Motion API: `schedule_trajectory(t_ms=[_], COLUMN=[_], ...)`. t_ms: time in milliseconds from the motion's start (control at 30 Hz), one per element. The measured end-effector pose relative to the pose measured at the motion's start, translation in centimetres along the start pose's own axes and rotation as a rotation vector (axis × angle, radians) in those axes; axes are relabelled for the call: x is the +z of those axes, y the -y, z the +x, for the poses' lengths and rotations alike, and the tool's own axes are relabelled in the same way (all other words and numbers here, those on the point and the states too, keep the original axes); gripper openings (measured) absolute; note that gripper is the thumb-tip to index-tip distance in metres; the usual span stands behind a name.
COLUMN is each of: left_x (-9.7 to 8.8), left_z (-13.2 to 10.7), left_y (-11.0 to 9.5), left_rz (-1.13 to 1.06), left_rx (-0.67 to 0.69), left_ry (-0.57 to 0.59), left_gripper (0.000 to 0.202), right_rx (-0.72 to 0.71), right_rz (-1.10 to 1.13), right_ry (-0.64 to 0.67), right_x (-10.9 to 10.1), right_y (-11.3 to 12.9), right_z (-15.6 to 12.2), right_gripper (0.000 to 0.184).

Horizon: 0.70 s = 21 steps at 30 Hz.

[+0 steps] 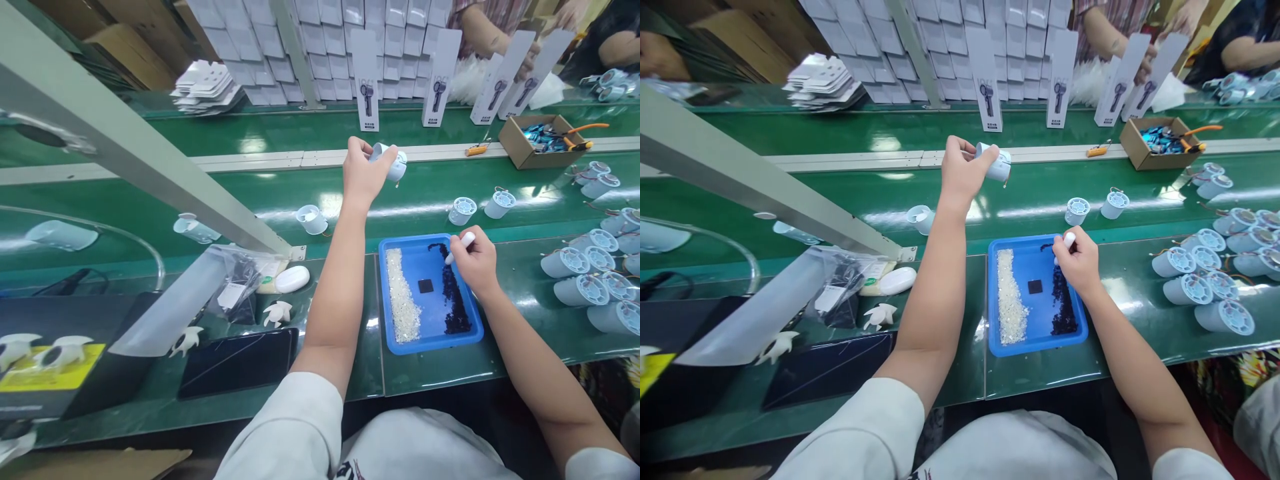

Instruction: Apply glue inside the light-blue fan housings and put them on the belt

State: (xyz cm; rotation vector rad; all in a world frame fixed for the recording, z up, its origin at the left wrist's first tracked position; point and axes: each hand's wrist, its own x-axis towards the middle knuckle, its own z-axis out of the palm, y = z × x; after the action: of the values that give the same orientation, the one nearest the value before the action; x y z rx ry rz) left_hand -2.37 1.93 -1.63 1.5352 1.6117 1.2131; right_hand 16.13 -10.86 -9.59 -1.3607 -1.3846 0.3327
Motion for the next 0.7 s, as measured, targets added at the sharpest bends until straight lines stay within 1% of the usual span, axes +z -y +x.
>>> schedule_trajectory(t_ms=[100,167,300,367,433,500,567,633,700], left_x=[0.2,0.3,0.3,0.2,0.0,-0.2,-0.3,-0.3,-0.2], left_z=[0.2,0.4,0.9,1.2,1.4,1.5,1.5,1.6,1.7], left_y=[0.2,0.4,0.8,0.9,1.0,0.9,0.7,0.7,0.8], left_rz=[-0.048,-0.097,-0.283,-0.397,-0.475,-0.499,-0.479,-0.463,-0.499], left_rx=[-0.009,-0.04,-0.128,-0.142,-0.134,-0.129,-0.13,-0.131,-0.128], left_ry=[0.004,0.015,0.104,0.163,0.203,0.214,0.205,0.19,0.183], left_gripper=[0.021,0.02,0.025,0.03,0.033,0.036,0.038,0.04,0.04], right_rx=[-0.045,-0.055,-0.046,-0.044,-0.063,-0.109,-0.157,-0.174,-0.157], right_rz=[0.001,0.007,0.012,0.01,0.005,0.0,-0.005,-0.004,-0.002], right_ry=[-0.04,-0.06,-0.068,-0.049,0.017,0.108,0.169,0.163,0.106], right_x=[-0.1,-0.1,-0.2,-0.1,0.0,0.2,0.4,0.5,0.4], right_y=[0.1,0.1,0.0,0.0,0.1,0.3,0.4,0.3,0.2], right_z=[0.1,0.3,0.3,0.2,0.1,-0.1,-0.3,-0.5,-0.5], right_gripper=[0.023,0.023,0.023,0.022,0.021,0.021,0.021,0.022,0.022])
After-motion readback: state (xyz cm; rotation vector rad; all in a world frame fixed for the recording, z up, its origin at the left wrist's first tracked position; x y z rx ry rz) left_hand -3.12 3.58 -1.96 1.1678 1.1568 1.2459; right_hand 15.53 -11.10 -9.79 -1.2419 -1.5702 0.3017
